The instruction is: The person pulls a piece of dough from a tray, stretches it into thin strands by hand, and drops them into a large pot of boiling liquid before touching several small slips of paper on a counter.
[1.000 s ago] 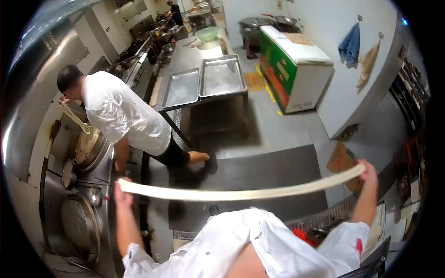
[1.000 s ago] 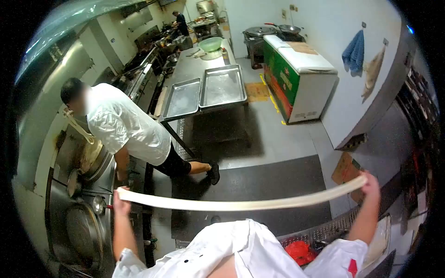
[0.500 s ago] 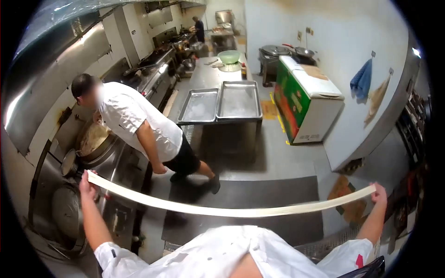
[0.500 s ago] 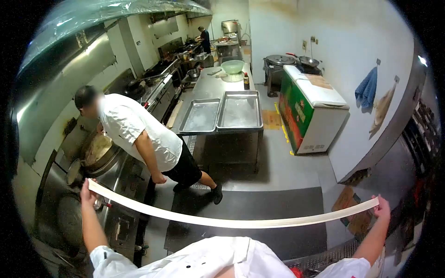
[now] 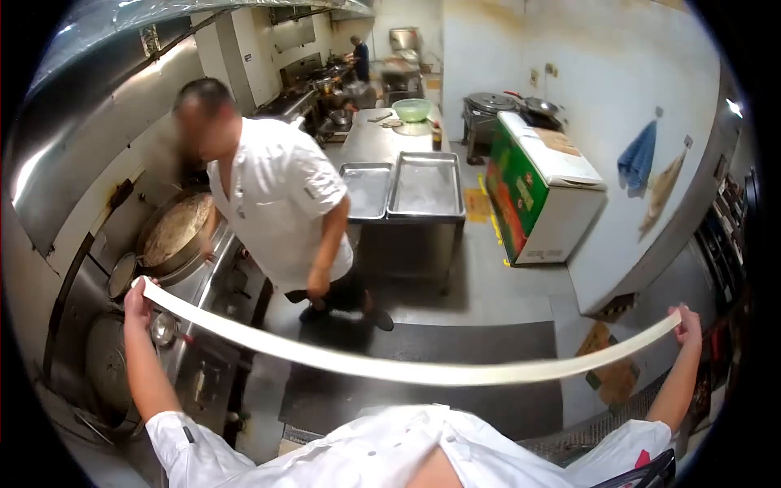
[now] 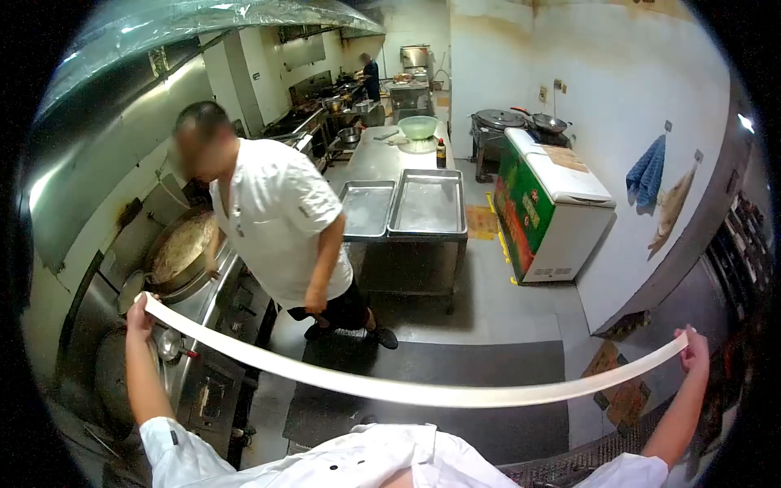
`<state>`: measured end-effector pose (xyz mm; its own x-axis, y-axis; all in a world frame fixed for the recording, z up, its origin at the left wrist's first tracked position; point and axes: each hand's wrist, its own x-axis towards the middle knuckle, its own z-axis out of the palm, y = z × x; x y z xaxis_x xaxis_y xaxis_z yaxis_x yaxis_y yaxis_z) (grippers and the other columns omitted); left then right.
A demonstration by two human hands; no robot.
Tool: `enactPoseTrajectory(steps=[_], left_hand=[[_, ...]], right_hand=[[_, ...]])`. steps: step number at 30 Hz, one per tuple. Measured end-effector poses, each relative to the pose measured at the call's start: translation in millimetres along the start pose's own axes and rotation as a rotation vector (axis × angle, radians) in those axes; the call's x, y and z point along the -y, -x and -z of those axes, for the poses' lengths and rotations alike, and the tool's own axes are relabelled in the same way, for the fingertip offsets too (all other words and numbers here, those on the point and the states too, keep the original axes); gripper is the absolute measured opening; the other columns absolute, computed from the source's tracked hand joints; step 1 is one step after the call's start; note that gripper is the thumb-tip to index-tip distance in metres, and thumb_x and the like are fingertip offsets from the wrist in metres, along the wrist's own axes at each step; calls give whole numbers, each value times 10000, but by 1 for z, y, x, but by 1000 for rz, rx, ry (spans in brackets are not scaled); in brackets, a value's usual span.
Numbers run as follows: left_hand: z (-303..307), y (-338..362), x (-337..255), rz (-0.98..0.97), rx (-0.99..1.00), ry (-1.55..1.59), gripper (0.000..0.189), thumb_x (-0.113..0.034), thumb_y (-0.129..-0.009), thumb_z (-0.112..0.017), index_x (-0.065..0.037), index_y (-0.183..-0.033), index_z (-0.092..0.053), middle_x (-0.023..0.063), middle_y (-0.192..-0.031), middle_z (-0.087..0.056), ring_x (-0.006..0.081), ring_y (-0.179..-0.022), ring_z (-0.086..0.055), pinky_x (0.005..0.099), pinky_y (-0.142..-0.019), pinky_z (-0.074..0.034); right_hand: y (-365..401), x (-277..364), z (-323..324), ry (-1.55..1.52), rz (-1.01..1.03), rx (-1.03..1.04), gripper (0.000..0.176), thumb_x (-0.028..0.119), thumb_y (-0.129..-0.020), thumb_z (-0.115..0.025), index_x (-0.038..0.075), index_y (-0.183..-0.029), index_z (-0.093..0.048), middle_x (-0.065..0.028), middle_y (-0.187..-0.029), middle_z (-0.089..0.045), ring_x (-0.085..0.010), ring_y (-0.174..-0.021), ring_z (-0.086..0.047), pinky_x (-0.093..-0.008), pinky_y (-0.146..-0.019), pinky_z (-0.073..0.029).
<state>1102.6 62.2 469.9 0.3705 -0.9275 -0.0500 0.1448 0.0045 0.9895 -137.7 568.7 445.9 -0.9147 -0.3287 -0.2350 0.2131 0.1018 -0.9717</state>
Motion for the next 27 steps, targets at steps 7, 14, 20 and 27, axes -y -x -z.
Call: enactPoseTrajectory(steps=[7,14,20,27], left_hand=[[-2,-2,210,290,-24,204,283,-262,-944,-582,-23,-1096,-581,134,-901,-668,253,-723,-652,331,-632,-558],[-86,-25,-37,-178,142,-67,287,-305,-964,-541,-45,-1021,-647,63,-925,-676,180,-824,-641,366,-750,-533],[-75,-60,246,292,-18,-78,268,-203,-927,-600,-30,-1131,-604,107,-951,-642,248,-893,-659,389,-731,-531],[-166,-91,15,-22,488,21,283,-300,-991,-475,-54,-1040,-607,72,-964,-633,202,-922,-608,361,-872,-478]], right_hand=[[-45,-186,46,104,-302,-204,288,316,-978,-481,78,-937,-637,-55,-766,-636,-154,-516,-492,-266,-385,-306],[83,56,23,202,73,-42,339,306,-1004,-480,38,-876,-645,-68,-735,-638,-167,-569,-583,-253,-439,-422],[49,-230,83,381,-278,-109,187,295,-905,-610,113,-868,-584,-75,-745,-635,-177,-548,-586,-285,-349,-338],[120,-11,173,-120,187,-310,322,338,-1009,-463,29,-980,-548,-72,-797,-629,-199,-746,-633,-345,-607,-501]])
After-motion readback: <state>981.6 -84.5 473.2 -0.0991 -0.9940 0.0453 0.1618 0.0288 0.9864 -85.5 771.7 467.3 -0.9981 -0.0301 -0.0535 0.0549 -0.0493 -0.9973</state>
